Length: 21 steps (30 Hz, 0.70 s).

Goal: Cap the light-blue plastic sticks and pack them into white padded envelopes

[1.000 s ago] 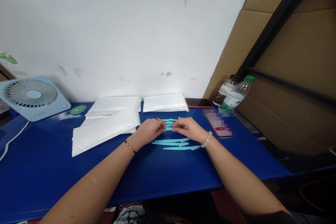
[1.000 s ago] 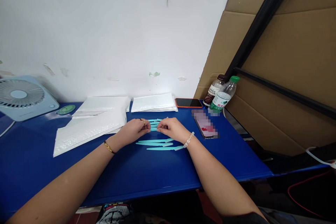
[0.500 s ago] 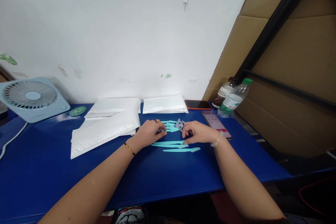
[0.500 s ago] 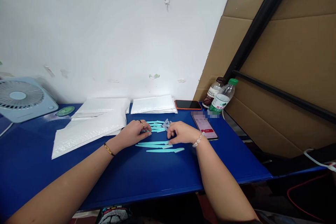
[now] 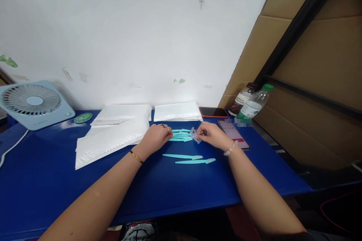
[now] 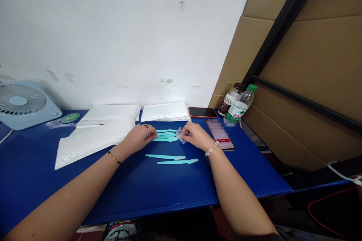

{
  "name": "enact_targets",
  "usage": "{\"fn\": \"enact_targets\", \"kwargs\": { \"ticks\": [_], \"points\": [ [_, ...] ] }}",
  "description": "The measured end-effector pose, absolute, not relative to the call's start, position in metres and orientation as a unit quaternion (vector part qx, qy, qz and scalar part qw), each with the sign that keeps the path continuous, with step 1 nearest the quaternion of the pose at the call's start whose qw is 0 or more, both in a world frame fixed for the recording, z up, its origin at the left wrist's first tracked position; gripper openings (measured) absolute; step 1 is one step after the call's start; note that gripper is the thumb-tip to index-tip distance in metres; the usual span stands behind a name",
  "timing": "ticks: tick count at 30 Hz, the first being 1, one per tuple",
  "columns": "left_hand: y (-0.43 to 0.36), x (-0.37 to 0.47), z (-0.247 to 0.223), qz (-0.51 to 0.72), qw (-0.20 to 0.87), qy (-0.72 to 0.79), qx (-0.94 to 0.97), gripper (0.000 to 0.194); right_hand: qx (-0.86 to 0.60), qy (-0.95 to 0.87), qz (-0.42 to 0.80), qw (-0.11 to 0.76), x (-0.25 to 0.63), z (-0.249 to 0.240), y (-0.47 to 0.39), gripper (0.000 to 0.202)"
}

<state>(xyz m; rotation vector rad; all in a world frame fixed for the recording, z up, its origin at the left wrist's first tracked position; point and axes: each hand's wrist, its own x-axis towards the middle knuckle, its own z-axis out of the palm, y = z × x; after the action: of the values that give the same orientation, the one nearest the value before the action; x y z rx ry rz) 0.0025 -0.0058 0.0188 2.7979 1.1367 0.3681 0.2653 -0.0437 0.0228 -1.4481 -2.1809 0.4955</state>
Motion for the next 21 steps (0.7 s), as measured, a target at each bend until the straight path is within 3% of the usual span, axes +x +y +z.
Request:
{"fn": "enact_targets", "kwargs": {
  "ticks": [4, 11, 21],
  "points": [
    [-0.001, -0.001, 0.018, 0.137, 0.056, 0.403, 0.903, 0.017, -0.535, -0.786, 0.196, 0.239, 0.267, 0.027, -0.046, 0.006],
    [-0.026, 0.007, 0.023, 0.108, 0.144, 0.291, 0.940, 0.022, -0.438, -0.845, 0.300, 0.066, 0.261, 0.034, -0.060, 0.016],
    [-0.023, 0.007, 0.018, 0.081, 0.134, 0.314, 0.936, 0.012, -0.459, -0.849, 0.230, 0.127, 0.254, 0.033, -0.059, 0.007]
  ]
}}
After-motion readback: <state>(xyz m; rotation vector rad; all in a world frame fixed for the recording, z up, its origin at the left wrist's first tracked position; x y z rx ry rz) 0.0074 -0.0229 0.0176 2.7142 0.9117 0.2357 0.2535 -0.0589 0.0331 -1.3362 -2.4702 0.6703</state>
